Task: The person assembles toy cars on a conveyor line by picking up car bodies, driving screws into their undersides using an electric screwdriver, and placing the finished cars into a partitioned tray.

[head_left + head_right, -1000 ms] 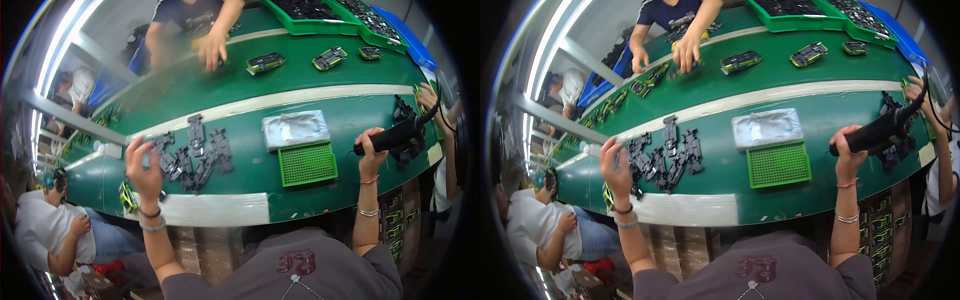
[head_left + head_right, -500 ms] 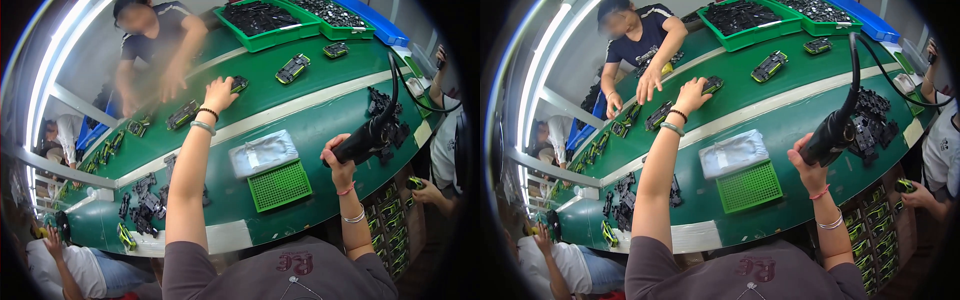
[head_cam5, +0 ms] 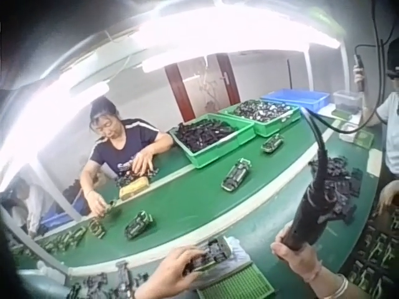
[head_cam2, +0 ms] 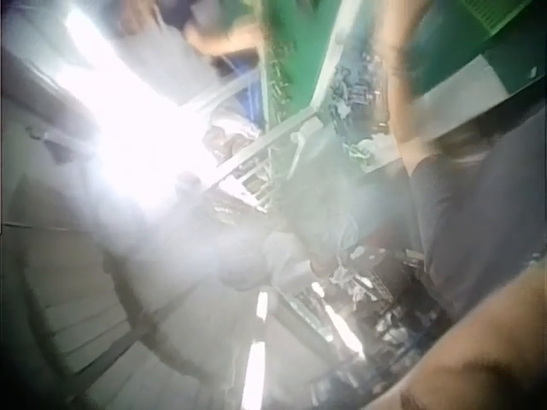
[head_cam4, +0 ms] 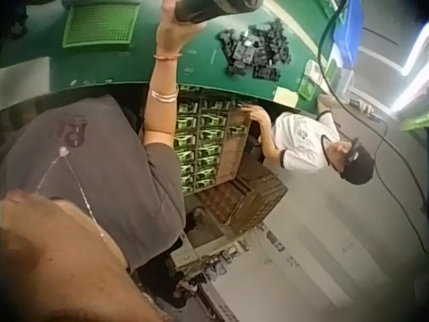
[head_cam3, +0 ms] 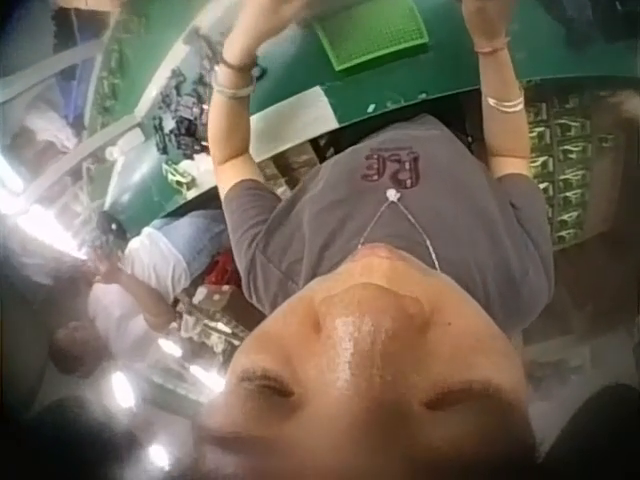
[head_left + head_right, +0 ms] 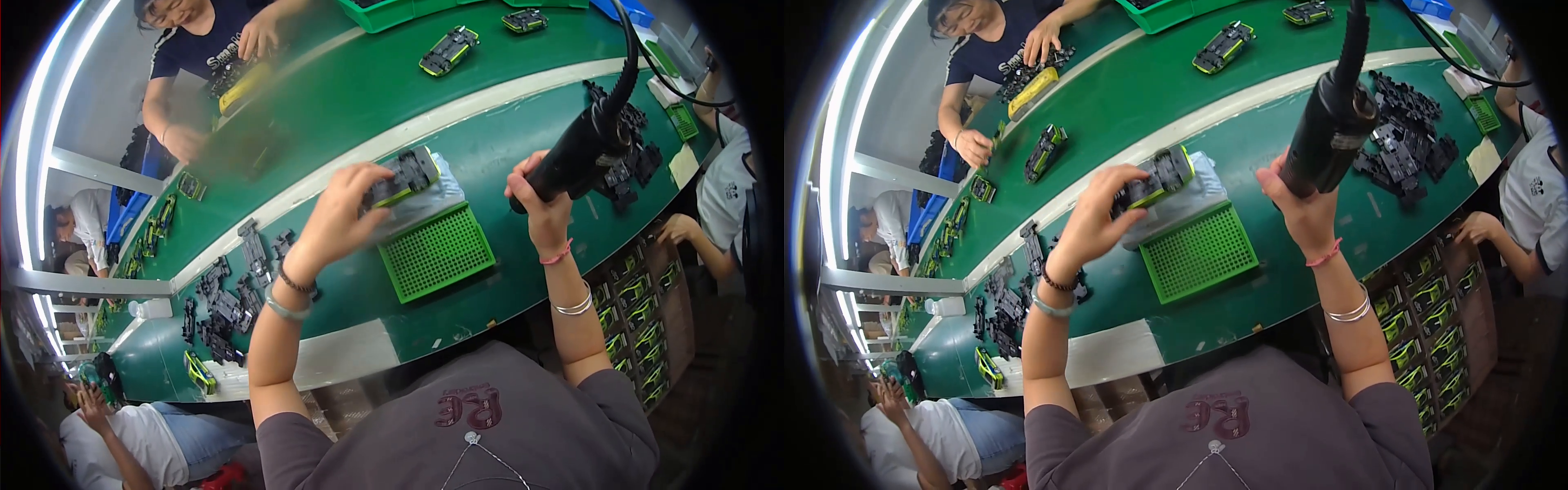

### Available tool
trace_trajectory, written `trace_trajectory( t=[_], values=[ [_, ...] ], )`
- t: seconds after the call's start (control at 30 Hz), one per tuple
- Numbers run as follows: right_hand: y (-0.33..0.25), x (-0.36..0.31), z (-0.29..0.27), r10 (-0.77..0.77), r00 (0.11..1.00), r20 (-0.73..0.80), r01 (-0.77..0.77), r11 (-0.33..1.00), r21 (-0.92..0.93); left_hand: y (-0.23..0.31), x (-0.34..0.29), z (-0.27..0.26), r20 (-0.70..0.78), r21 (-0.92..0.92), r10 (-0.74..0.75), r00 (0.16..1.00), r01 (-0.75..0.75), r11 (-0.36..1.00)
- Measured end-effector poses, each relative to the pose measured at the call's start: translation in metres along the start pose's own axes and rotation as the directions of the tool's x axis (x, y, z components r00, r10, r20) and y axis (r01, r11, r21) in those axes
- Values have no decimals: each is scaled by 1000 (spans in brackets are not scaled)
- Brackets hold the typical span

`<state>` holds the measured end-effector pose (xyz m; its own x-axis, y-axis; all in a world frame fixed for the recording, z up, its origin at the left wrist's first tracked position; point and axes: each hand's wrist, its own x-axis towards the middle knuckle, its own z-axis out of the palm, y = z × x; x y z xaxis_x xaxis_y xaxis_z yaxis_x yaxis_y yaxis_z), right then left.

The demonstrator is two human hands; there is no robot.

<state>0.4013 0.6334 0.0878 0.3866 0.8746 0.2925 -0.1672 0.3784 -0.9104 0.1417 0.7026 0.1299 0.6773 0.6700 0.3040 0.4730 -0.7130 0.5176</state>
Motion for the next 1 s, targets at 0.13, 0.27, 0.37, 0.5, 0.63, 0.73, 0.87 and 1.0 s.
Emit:
trace_trajectory(
  t=[0.13,0.27,0.37,0.5,0.63,0.73,0.87,1.0],
  values=[
    [4,0,-6,-50,996,69,55,996,-74,8,-14,17,24,93,-18,1000,16,996],
    [1,-2,1,-83,996,27,83,997,-5,2,-17,25,-23,111,-4,1000,7,994],
    [-2,-3,1,-77,997,16,77,997,-8,3,-16,28,-45,123,10,999,-4,992],
    [5,-2,-3,-117,993,13,117,993,25,3,-13,28,-53,219,75,996,-61,974],
    [6,0,-5,-123,992,27,122,991,54,3,-3,23,3,242,115,993,-113,964],
    [8,0,-4,-127,991,43,124,991,55,0,-3,22,29,217,134,991,-137,967],
    [9,-2,-4,-112,992,60,110,993,37,0,-4,25,24,223,100,995,-102,970],
    [7,-2,-4,-98,994,49,96,995,33,-1,-2,21,48,157,48,998,-55,986]
  ],
)
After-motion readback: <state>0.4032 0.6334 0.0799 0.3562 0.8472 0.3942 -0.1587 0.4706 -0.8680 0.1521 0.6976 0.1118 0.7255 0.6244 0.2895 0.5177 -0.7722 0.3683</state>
